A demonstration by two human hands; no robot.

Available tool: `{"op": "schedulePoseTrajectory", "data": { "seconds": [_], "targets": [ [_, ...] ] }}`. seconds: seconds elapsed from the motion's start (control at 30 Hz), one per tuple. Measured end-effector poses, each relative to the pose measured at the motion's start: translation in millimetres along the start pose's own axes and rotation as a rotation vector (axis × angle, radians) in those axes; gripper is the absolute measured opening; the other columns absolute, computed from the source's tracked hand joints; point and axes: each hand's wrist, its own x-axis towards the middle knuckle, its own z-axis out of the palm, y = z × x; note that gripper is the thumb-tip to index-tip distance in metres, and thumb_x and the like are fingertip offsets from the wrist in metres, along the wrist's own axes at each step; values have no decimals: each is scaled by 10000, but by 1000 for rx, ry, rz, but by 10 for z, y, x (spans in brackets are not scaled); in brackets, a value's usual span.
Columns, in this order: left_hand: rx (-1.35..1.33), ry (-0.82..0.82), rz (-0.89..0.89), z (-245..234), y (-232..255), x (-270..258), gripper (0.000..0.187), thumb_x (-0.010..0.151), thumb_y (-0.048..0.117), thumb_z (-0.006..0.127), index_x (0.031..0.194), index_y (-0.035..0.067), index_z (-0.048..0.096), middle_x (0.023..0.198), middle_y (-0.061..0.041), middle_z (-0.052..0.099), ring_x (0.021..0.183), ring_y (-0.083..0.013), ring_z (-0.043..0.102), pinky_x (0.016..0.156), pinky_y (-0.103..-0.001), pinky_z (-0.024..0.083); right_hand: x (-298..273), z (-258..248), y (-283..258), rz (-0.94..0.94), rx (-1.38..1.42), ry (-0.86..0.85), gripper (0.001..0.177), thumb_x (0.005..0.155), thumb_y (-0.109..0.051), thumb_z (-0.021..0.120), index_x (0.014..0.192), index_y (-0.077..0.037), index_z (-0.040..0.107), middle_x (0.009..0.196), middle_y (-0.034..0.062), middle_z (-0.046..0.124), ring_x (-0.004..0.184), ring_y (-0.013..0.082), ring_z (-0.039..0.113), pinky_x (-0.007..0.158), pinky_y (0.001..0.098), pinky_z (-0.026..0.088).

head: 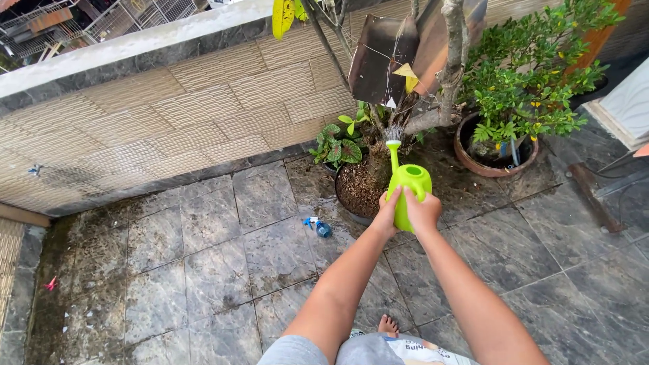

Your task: Filling a small watering can from an outdoor tap and watering a potted plant on a balcony.

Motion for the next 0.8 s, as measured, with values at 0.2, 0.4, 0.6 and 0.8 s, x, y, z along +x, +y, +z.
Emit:
{"op": "schedulePoseTrajectory", "data": {
  "seconds": [0.2,0.4,0.6,0.8],
  "targets": [
    [-20,40,-9,5,71,-90,1098,902,702,724,1601,188,52,1516,-250,217,1385,-464,322,1025,-741,356,-66,51,-18,21,-3,-25,354,840,-349,779,648,-77,659,582,42,593,580,184,613,543,343,491],
    [-50,57,47,53,373,-135,1068,900,702,710,1597,211,67,1485,-228,250,1357,-431,352,1020,-743,357,118,202,-152,-48,-41,-50,362,828,-350,784,679,-42,665,601,91,595,618,220,633,545,364,486],
    [-71,90,36,-13,396,-56,1052,899,691,718,1592,202,96,1459,-218,282,1323,-421,379,1005,-727,382,142,306,-214,-40,-36,-87,302,854,-293,771,689,-59,675,610,47,618,600,187,639,558,312,510],
    [-78,121,-27,-172,113,37,1095,865,728,755,1589,221,109,1479,-224,279,1354,-445,371,1010,-752,361,190,395,114,8,-72,-109,332,843,-295,772,721,2,689,619,99,618,628,237,653,548,363,503]
  ]
}}
